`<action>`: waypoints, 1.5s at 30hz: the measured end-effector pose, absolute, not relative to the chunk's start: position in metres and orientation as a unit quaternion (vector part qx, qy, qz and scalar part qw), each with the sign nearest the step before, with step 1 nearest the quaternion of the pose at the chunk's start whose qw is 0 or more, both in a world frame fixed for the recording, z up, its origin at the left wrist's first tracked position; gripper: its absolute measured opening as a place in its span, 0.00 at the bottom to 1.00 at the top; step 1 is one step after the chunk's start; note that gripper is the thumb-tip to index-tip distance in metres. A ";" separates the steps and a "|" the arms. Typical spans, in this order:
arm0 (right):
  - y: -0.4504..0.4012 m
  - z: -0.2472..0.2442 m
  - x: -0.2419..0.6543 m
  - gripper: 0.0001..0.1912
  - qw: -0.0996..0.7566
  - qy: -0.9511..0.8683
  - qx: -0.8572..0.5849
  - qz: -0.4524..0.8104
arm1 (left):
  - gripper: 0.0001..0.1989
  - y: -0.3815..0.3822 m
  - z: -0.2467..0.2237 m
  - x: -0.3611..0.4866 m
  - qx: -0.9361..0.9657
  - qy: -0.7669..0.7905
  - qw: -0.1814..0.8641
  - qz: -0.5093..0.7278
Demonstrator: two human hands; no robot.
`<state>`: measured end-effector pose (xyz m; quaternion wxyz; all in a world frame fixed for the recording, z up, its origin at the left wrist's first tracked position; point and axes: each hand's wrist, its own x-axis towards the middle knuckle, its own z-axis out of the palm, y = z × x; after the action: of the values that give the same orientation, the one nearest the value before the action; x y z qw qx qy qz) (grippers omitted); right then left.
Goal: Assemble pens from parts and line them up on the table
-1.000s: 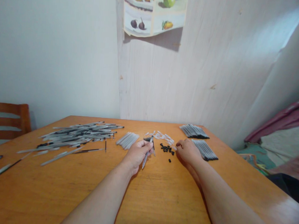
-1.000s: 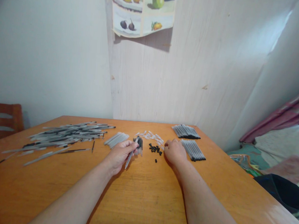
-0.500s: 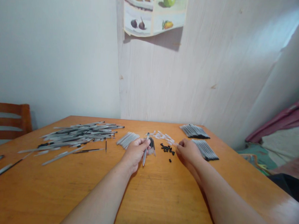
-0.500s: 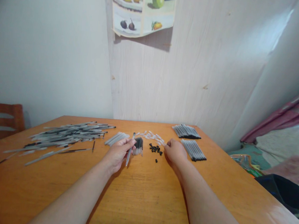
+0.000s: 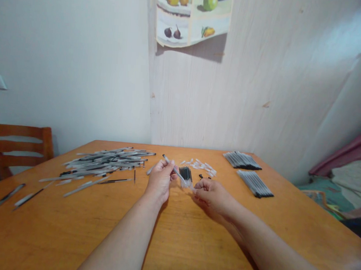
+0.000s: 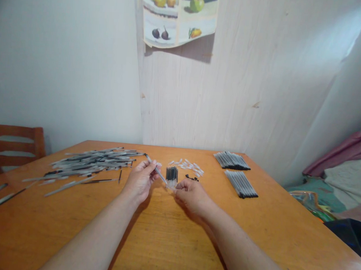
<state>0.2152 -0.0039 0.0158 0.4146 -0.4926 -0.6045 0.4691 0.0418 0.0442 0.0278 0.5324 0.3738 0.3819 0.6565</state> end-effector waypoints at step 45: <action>0.000 0.017 0.211 0.12 0.462 -0.587 -0.477 0.462 | 0.06 0.025 0.028 0.063 0.353 0.380 0.577 0.631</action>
<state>0.2114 0.0000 0.0166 0.4624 -0.4771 -0.5874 0.4621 0.0625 0.0247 0.0277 0.5766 0.3526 0.3803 0.6313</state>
